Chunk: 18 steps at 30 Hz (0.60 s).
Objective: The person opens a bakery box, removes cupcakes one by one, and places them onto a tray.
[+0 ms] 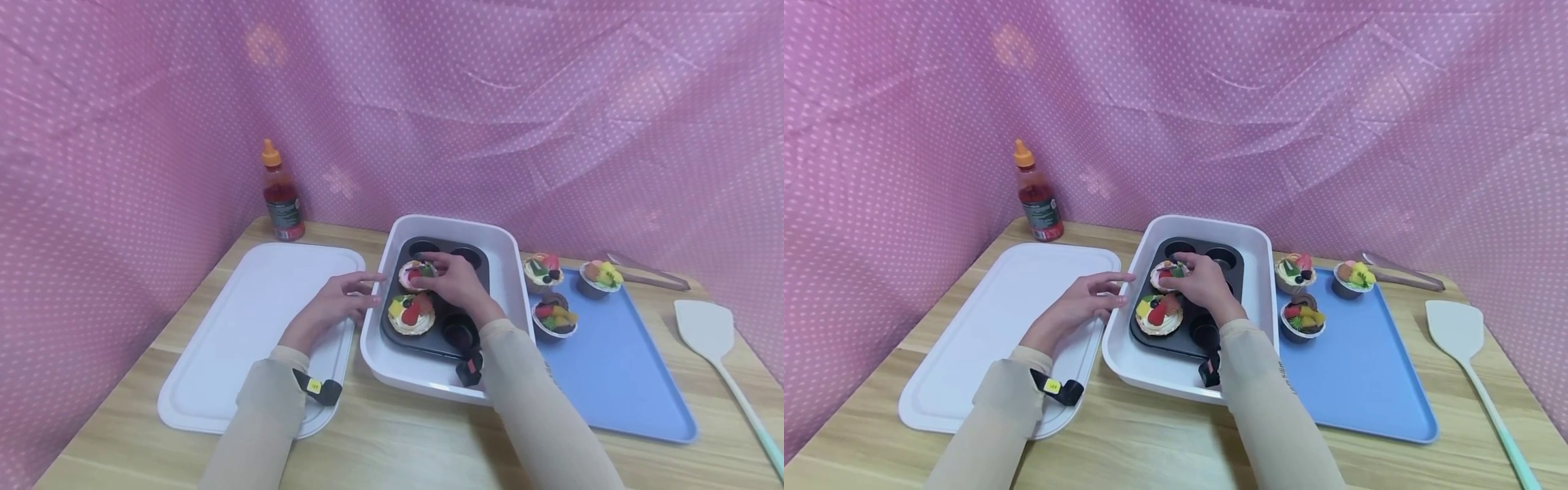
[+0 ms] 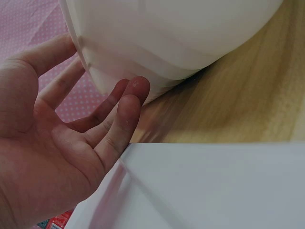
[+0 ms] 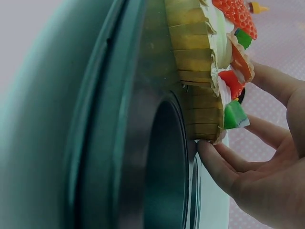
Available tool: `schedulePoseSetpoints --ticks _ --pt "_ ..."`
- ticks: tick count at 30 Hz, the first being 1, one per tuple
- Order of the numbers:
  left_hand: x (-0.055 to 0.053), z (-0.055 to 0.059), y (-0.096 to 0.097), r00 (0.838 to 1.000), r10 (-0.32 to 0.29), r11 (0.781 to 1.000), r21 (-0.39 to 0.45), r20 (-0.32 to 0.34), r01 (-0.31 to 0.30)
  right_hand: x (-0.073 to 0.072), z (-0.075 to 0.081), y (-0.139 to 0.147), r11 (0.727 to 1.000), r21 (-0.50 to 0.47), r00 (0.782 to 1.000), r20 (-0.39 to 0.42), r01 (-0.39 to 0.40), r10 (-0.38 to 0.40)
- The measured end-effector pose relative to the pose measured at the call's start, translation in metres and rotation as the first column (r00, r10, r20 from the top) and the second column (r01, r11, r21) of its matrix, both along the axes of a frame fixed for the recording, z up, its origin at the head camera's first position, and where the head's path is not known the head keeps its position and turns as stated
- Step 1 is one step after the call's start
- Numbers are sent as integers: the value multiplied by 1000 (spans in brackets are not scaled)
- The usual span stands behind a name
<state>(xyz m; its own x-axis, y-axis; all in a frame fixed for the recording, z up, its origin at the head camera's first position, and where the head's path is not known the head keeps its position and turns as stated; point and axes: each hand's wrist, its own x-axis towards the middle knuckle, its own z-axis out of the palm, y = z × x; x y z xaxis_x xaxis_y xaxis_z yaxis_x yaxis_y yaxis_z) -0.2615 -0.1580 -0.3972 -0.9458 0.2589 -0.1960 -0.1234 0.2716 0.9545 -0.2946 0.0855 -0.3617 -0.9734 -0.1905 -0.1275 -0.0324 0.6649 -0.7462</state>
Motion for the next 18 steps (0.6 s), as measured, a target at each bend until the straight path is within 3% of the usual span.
schedulePoseSetpoints --ticks 18 --pt "0 0 -1 1000 4 1000 -5 18 -4 1 -1 -1 1000 30 1000 27 1 -2"
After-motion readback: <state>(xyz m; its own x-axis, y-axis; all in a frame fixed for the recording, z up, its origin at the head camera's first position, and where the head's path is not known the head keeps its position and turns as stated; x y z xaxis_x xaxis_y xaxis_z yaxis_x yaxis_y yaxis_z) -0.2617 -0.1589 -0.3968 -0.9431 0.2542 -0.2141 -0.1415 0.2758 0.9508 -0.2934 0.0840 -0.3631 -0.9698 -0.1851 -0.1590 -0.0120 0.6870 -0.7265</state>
